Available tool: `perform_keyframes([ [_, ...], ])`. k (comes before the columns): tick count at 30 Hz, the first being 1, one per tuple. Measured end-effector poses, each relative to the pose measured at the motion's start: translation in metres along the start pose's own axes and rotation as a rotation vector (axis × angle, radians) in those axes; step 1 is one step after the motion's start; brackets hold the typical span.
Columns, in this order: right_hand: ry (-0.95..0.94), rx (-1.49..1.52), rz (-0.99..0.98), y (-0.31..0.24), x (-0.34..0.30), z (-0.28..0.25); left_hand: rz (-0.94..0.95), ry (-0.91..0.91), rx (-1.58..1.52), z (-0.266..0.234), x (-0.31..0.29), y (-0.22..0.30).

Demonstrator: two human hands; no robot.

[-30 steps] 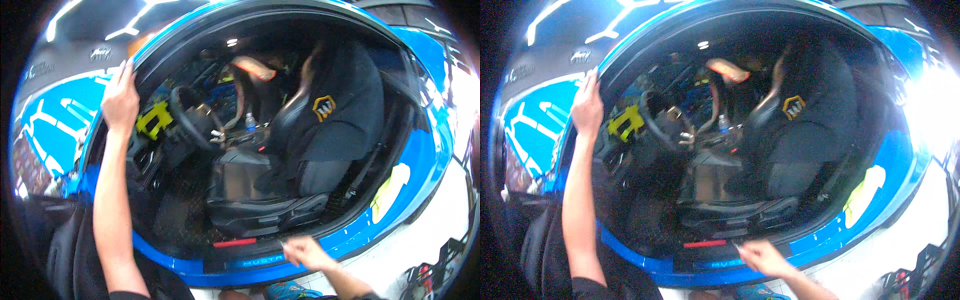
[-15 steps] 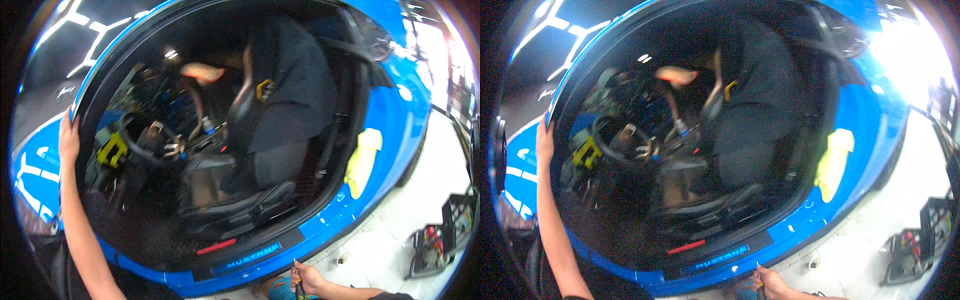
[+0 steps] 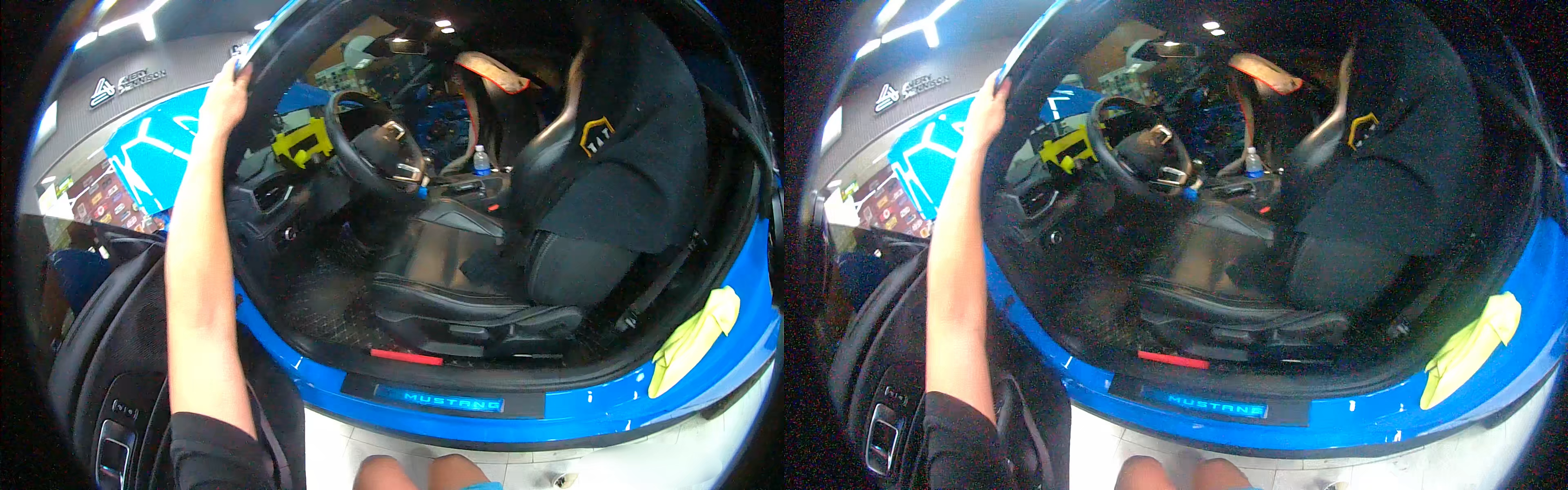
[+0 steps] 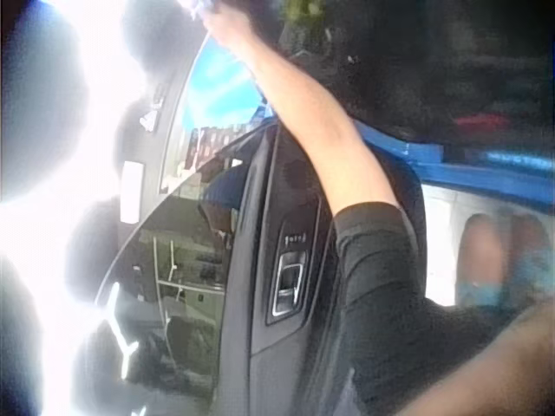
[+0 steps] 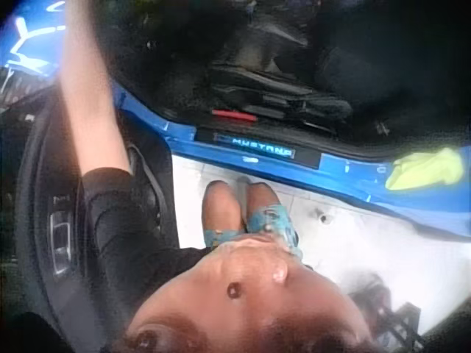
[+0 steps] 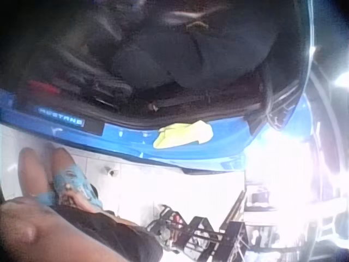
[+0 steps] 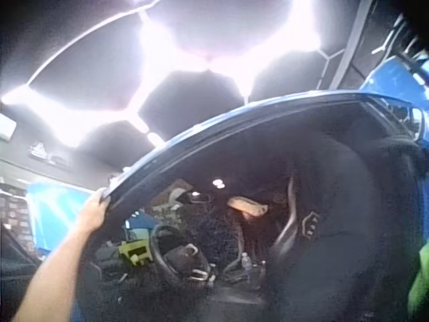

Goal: The person uses a screwdriver to pry and fit a black rubber weatherstrip along the upper edge of a blue car's open door frame. They work their way along the perimeter, pressing the strip into place and adjusting it with the tool.

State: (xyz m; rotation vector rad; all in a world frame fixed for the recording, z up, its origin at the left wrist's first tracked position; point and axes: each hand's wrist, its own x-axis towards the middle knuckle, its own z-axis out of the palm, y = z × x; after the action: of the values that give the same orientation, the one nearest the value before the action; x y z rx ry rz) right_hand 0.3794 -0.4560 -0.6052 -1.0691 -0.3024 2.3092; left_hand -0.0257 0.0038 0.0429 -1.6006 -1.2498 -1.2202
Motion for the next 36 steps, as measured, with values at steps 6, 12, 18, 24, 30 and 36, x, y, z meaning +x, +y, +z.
perform_keyframes([
  [6, 0.016, -0.147, -0.227, -0.019, -0.011, 0.028, -0.053, 0.027, 0.046, 0.001, 0.004, 0.002],
  [12, 0.014, -0.215, -0.361, -0.028, -0.021, 0.051, -0.09, 0.047, 0.119, -0.014, 0.002, 0.017],
  [18, 0.222, -0.184, -0.422, -0.012, -0.018, 0.068, -0.063, 0.078, 0.091, -0.001, 0.0, 0.02],
  [24, 0.324, -0.501, -0.293, 0.019, 0.017, 0.02, -0.055, 0.04, 0.084, 0.01, 0.009, -0.009],
  [30, 0.459, -0.516, -0.351, 0.014, 0.037, 0.007, 0.053, 0.259, 0.067, 0.061, 0.022, -0.093],
  [36, 0.444, -0.72, -0.475, 0.008, 0.048, 0.004, -0.041, 0.072, 0.003, 0.07, 0.047, -0.083],
])
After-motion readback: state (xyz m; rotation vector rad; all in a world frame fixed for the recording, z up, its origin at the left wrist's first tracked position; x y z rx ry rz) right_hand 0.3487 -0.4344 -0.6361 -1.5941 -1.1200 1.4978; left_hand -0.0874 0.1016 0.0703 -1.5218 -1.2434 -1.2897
